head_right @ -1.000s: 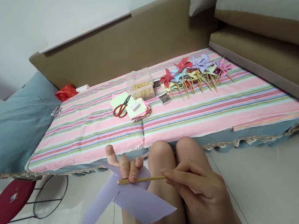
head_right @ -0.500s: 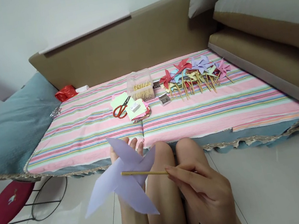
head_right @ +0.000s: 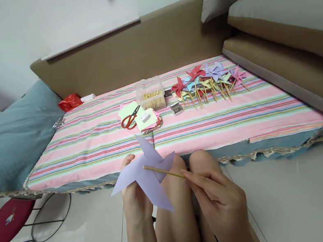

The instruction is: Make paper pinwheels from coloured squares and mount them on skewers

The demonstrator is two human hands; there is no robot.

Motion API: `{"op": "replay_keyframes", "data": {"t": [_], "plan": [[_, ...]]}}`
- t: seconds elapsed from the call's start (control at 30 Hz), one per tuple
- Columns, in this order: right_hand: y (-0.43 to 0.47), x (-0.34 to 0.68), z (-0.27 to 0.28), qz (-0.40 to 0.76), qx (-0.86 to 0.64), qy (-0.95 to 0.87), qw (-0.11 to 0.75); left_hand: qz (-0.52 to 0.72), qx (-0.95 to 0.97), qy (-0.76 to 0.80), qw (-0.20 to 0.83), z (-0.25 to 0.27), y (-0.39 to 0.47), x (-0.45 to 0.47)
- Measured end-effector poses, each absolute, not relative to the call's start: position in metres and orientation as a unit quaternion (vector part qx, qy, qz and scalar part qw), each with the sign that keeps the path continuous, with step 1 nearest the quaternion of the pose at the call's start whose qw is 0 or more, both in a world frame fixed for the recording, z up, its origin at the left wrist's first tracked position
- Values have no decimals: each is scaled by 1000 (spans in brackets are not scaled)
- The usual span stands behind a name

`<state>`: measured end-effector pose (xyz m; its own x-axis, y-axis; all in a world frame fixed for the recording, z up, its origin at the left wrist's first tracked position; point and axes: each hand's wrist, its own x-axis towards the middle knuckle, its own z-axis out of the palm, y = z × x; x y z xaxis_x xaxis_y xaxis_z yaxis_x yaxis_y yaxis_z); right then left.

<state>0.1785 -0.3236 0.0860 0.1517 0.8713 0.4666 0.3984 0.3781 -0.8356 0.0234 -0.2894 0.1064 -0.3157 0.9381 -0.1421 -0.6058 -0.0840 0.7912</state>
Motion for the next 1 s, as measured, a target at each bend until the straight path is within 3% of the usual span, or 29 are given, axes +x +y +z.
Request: {"op": "replay_keyframes", "data": {"t": [0.2,0.53,0.77,1.0], "plan": [[-319,176,86,282,-533,-568,560,710,230,394,536,107,-289,24],[-297,169,46,597,-514,-253,561,661,297,498,477,91,-278,19],[-297,163,46,615,-522,-258,531,583,345,485,553,80,-276,24],[-297,161,41,647,-479,-312,504,570,346,486,565,74,-271,26]]}}
